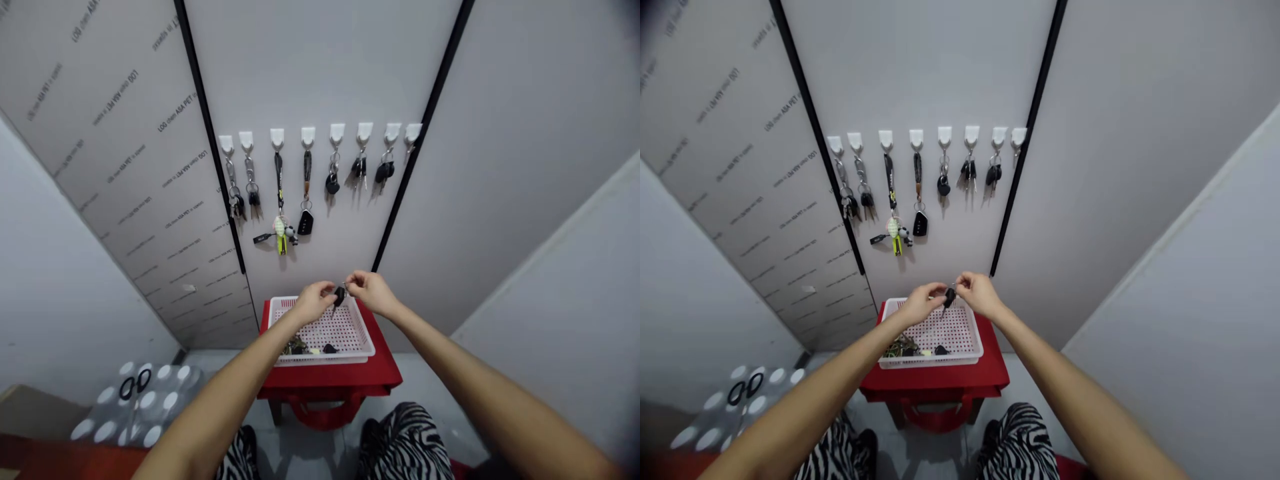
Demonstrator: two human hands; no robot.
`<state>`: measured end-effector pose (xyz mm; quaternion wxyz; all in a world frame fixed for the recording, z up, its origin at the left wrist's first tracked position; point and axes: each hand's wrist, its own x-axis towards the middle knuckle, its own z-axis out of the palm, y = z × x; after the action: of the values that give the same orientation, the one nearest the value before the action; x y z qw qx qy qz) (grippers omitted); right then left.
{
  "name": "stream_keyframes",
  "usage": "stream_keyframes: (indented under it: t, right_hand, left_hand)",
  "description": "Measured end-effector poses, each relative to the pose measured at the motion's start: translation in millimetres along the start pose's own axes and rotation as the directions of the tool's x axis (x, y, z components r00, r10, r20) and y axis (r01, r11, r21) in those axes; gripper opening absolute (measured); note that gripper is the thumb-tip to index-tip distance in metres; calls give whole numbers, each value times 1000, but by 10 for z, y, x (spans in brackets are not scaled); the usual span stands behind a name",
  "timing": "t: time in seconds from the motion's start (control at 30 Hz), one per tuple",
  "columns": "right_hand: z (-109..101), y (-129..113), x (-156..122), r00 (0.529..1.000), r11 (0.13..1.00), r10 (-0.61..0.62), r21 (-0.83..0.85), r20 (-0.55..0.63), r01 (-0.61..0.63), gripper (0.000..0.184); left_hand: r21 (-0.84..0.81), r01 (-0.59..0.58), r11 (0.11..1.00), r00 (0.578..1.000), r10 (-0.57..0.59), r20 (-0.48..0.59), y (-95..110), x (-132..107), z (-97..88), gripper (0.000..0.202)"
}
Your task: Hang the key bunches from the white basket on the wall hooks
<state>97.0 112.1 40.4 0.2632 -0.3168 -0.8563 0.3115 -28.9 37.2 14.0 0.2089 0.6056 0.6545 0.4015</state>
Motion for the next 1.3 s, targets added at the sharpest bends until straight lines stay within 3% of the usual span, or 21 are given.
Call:
stream_keyframes:
  t: [0.17, 0.33, 0.43, 0.5, 0.63, 0.8, 1.03, 1.23, 1.3]
  right_hand:
    - [-280, -72, 124, 993, 968, 114, 230, -27, -105, 7]
    - [-588, -83, 213, 985, 946, 133, 311, -108, -93, 7]
    - [-885, -157, 340, 973, 950, 120, 307, -198, -55, 7]
    - [-1136, -263, 457, 951, 961, 99, 277, -292, -15, 6]
    - [-1638, -506, 734, 877, 971, 67, 233, -475, 52, 4]
    - [-1989, -624, 1056, 801, 984, 87, 178, -592, 24, 5]
    - [-2007, -545, 1316, 777, 985, 65, -83, -627, -149, 13]
    - [-1941, -523, 1269, 762, 965, 32, -178, -647, -192, 17]
    - [-1908, -536, 1186, 719, 963, -15, -203, -695, -177, 18]
  left_hand:
    - [-177, 5, 984, 1000, -4, 6, 306, 208, 69, 27]
    - [-272, 56, 961, 998, -43, 51, 585, 387, 146, 30]
    - [-197, -11, 980, 1000, 13, 10, 835, 571, 150, 33]
    - [-119, -108, 987, 991, 97, -92, 1052, 724, 117, 39]
    - [78, -288, 954, 918, 298, -262, 1516, 1018, -7, 46]
    - [270, -302, 914, 900, 367, -236, 1874, 1228, -117, 43]
    - [381, -269, 885, 923, 350, -159, 1829, 1261, -123, 41]
    - [278, -240, 930, 941, 294, -168, 1615, 1169, -243, 38]
    - [230, -219, 948, 947, 264, -186, 1498, 1095, -301, 37]
